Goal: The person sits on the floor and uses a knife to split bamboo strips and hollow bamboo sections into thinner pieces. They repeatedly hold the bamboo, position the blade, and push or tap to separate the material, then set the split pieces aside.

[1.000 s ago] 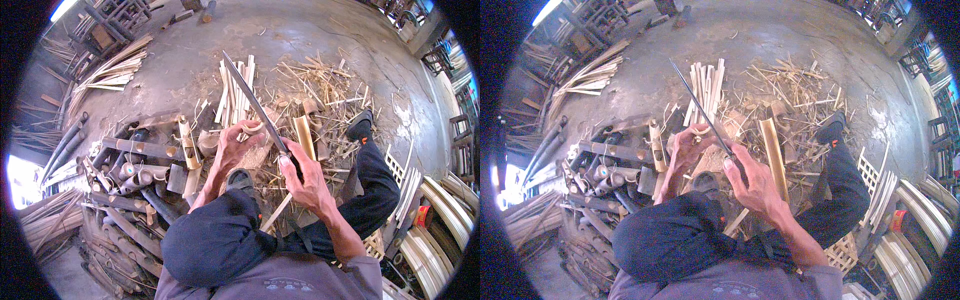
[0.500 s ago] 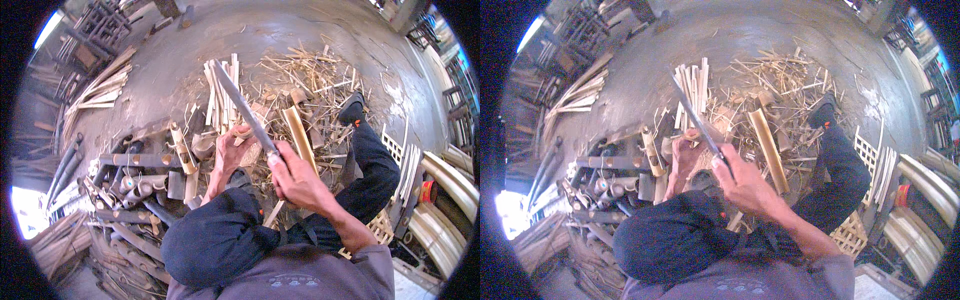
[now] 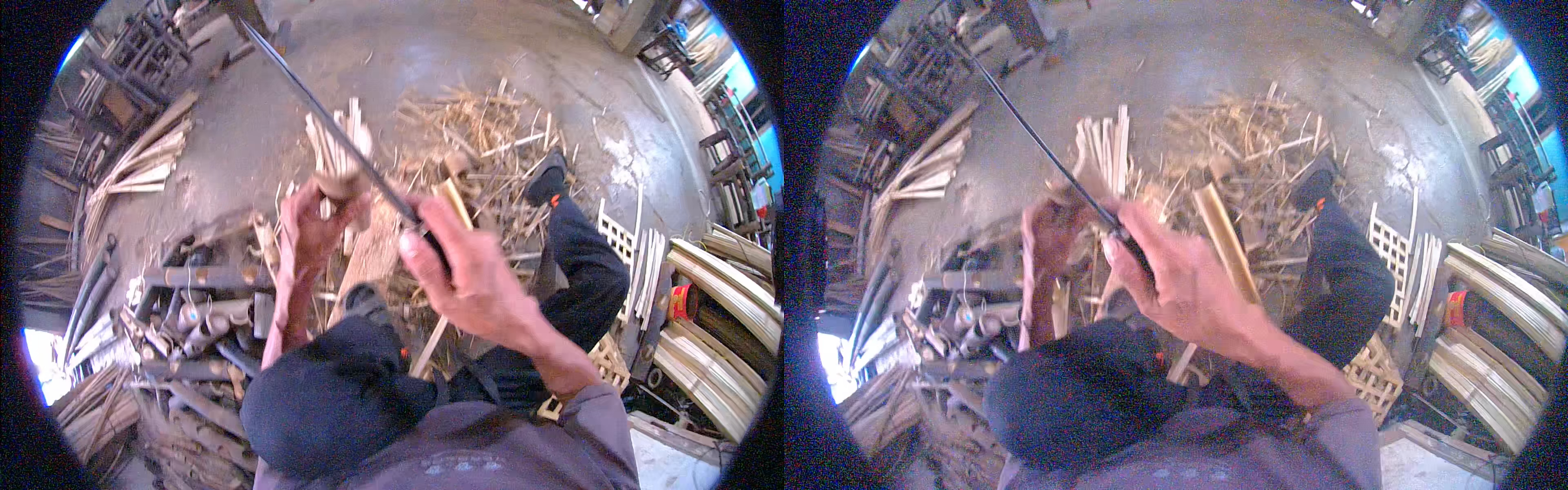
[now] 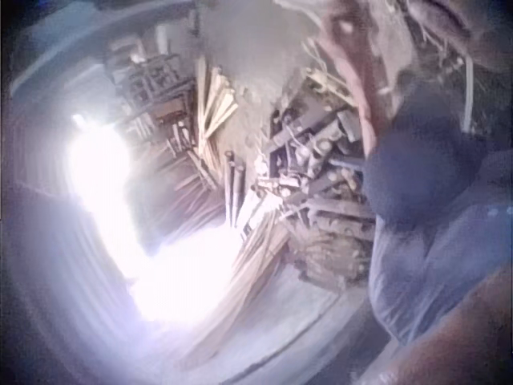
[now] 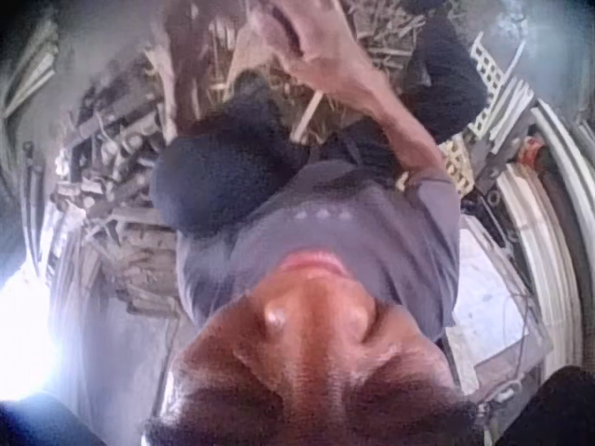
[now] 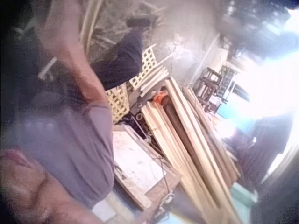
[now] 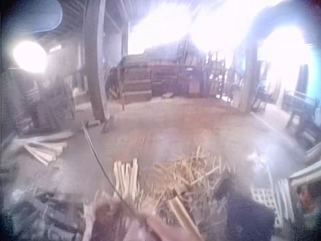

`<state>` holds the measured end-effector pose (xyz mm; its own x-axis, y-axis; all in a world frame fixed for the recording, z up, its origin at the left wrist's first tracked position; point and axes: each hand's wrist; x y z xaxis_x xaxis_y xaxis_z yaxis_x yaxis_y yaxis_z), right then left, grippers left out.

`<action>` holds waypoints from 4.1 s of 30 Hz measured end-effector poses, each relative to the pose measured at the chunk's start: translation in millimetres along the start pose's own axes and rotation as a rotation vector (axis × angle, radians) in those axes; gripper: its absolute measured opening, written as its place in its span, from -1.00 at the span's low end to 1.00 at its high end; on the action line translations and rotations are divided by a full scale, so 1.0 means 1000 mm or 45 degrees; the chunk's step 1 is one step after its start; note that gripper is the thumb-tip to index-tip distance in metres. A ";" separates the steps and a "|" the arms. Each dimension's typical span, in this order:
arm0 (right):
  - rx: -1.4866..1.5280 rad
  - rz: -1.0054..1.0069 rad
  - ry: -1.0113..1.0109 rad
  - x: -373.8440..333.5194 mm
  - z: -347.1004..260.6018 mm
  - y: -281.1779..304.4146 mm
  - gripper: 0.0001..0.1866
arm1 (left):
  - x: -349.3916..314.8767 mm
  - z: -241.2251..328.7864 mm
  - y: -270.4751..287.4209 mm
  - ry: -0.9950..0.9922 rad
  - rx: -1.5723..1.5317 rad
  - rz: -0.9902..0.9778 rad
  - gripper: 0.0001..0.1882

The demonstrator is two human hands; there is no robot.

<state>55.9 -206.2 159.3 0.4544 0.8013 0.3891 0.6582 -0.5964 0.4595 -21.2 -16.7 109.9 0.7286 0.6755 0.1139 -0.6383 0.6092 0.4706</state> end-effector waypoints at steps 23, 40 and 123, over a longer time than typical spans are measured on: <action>-0.427 -0.048 -0.361 -0.079 0.185 -0.046 -0.69 | 0.011 -0.101 -0.028 0.023 -0.099 0.169 -0.69; 0.229 0.070 -0.579 -0.080 0.118 -0.035 -0.55 | -0.025 -0.109 -0.045 -0.022 -0.178 0.296 -0.80; -0.481 -0.094 -0.538 -0.090 0.223 -0.060 -0.64 | 0.004 -0.181 -0.037 0.442 -0.915 0.171 -0.62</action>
<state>109.6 -232.1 -80.9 0.6672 0.7444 0.0275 0.4724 -0.4515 0.7570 -39.9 38.2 -65.1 0.5912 0.7802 -0.2045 -0.8045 0.5524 -0.2183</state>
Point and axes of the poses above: each hand's wrist, its own x-axis towards the middle knuckle, its own y-axis out of the back of the hand, z = x × y, and after that the axes turned 6 degrees about y, right-handed
